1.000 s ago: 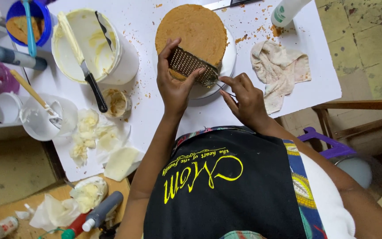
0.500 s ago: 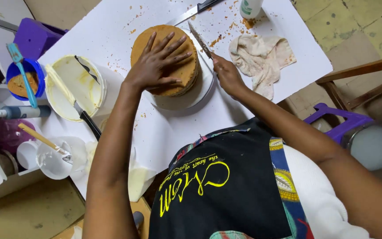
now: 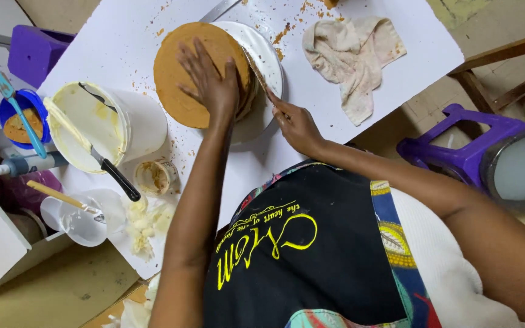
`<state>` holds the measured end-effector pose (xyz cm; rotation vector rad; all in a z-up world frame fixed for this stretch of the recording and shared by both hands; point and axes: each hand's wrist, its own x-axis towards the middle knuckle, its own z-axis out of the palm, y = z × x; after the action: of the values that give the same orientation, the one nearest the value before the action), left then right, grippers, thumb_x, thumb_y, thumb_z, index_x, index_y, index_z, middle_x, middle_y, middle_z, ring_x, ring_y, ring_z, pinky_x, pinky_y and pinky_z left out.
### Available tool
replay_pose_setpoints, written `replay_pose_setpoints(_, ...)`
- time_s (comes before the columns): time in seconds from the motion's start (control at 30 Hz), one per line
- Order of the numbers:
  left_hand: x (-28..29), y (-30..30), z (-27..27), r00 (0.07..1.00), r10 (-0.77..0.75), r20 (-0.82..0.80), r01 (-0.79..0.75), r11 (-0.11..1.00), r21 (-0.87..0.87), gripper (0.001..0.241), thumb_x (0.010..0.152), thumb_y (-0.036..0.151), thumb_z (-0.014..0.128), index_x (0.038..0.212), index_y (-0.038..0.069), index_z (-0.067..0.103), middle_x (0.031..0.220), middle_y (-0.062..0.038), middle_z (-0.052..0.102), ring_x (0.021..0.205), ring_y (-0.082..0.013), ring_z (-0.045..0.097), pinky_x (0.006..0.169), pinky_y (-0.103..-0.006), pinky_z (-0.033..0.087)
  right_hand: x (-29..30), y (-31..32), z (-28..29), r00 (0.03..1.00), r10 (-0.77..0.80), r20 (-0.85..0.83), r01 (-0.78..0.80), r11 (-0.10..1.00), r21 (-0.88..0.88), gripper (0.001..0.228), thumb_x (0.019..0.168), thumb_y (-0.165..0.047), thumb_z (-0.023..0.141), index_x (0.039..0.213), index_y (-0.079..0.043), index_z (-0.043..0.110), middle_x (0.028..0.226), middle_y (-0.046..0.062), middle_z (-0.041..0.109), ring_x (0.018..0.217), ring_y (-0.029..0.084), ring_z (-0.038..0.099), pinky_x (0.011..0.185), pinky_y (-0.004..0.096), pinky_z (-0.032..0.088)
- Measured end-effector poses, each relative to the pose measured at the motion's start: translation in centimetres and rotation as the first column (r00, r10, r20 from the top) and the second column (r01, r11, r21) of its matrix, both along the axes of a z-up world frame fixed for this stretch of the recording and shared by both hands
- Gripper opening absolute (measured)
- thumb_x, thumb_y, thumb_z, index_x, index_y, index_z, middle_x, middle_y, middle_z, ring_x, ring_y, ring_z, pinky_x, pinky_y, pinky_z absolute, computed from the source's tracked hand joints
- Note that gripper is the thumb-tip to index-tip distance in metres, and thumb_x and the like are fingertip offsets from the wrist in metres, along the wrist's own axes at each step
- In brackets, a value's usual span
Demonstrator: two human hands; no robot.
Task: Stacking cake layers and applying a smooth layer of frosting using a spatula and scraper on a turntable.
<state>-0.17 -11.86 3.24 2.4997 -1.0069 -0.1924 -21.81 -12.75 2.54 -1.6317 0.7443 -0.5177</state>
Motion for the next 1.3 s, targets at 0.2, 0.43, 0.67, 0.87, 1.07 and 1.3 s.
replay_pose_setpoints(0.2,2.7,1.7,10.8,0.645,-0.763,0.052,0.709,0.622,0.332,0.073,0.110,0.061,0.028,0.167,0.019,0.013,0.174,-0.004,0.007,0.160,-0.0263,0.000,0.123,-0.0589,-0.012,5.2,-6.2,-0.8,1.000,0.007,-0.008,-0.008,0.986,-0.168,0.058,0.109,-0.047,0.035,0.151,-0.011,0.054,0.058,-0.007,0.033,0.052,0.007,0.029,0.053,0.030,0.019)
replay_pose_setpoints(0.43,-0.5,0.7,7.9,0.932,-0.351,0.096,0.321,0.917,0.236,0.070,0.109,0.067,0.032,0.167,0.032,0.012,0.174,0.008,0.002,0.163,-0.0223,-0.001,0.119,-0.0724,-0.011,3.0,-2.3,-0.5,1.000,-0.013,0.011,0.014,0.993,-0.116,0.053,0.113,-0.040,0.036,0.160,-0.017,0.038,0.054,-0.008,0.039,0.046,0.005,0.024,0.047,0.027,0.021)
replay_pose_setpoints(0.67,1.7,0.2,7.2,0.885,-0.451,0.111,0.387,0.848,0.362,0.084,0.109,0.075,0.018,0.168,0.022,-0.010,0.171,-0.003,-0.021,0.161,-0.0291,-0.016,0.118,-0.0735,-0.014,3.2,-3.8,-0.1,0.999,-0.005,-0.034,0.002,0.997,-0.082,0.046,0.109,-0.028,0.045,0.154,-0.016,0.044,0.109,0.011,0.066,0.042,0.005,0.024,0.040,0.026,0.025)
replay_pose_setpoints(0.87,0.1,0.4,7.1,0.907,-0.407,0.106,0.360,0.881,0.306,0.084,0.108,0.077,0.026,0.170,0.027,0.000,0.173,-0.001,-0.012,0.162,-0.0266,-0.011,0.120,-0.0721,-0.012,4.8,-4.8,0.8,1.000,-0.020,-0.003,0.020,0.995,-0.102,0.045,0.106,-0.020,0.043,0.149,-0.009,0.051,0.107,0.008,0.060,0.092,0.024,0.044,0.078,0.039,0.040)
replay_pose_setpoints(1.07,0.1,-0.8,4.2,0.968,-0.162,0.191,0.107,0.956,0.272,0.086,0.110,0.080,0.026,0.170,0.026,-0.005,0.170,-0.017,-0.022,0.158,-0.0390,-0.020,0.118,-0.0758,-0.011,1.3,0.3,0.3,0.998,-0.050,0.041,0.051,0.998,-0.030,0.050,0.111,-0.037,0.042,0.158,-0.018,0.039,0.098,0.003,0.052,0.050,0.005,0.021,0.047,0.027,0.019)
replay_pose_setpoints(1.3,3.7,1.7,10.8,0.528,-0.849,0.007,0.811,0.507,0.292,0.085,0.102,0.075,0.026,0.169,0.024,0.011,0.171,-0.014,-0.008,0.158,-0.0334,-0.010,0.125,-0.0598,-0.011,6.0,-7.3,-1.8,0.999,0.011,-0.043,-0.015,0.996,-0.083,0.049,0.105,-0.031,0.035,0.147,-0.013,0.052,0.087,0.010,0.080,0.041,0.006,0.042,0.041,0.029,0.050)
